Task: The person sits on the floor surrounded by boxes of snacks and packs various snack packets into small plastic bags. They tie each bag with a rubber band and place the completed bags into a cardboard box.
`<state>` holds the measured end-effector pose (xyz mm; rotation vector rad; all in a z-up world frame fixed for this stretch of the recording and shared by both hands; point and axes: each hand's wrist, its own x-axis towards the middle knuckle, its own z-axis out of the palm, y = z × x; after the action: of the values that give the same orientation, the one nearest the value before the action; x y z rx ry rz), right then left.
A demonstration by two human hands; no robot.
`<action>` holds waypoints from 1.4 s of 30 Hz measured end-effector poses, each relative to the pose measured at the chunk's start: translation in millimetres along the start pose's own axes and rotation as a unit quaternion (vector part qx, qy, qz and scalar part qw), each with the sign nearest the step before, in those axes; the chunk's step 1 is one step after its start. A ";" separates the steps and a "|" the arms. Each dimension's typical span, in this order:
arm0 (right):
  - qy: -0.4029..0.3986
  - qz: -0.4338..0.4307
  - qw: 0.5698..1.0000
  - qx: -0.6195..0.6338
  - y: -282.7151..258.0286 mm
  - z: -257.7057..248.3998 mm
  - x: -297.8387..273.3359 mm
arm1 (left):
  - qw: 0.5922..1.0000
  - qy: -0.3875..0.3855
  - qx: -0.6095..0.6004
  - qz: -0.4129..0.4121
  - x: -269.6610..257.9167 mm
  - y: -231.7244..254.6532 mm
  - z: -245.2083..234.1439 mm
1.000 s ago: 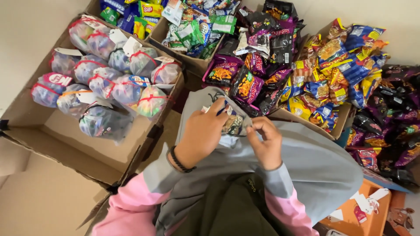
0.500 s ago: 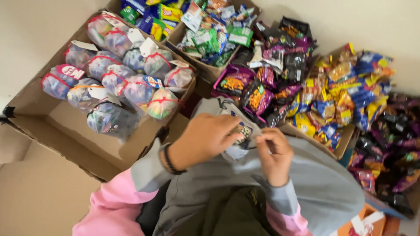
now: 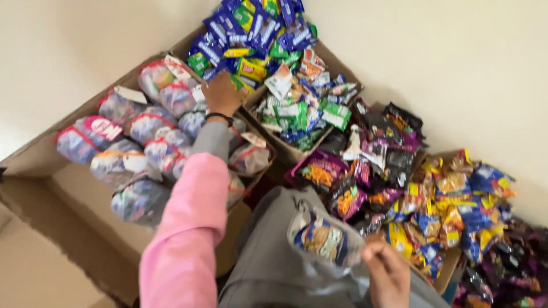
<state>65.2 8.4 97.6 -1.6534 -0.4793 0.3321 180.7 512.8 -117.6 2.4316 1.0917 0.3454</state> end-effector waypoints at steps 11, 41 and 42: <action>0.083 0.175 0.979 -0.070 17.6 11.0 2.3 | 0.984 -0.053 0.146 -0.086 14.7 7.0 23.4; -0.012 -0.029 0.996 0.083 35.8 -19.7 -101.5 | 0.791 -0.169 -0.223 0.544 -419.4 123.6 -139.5; 0.000 -0.027 0.997 0.069 39.7 -22.6 -105.5 | 0.779 -0.136 -0.223 0.570 -424.9 128.5 -143.1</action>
<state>-11.0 -66.6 55.4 -1.5038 -0.4893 0.3195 -72.3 159.7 52.1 2.2727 -0.6537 0.5015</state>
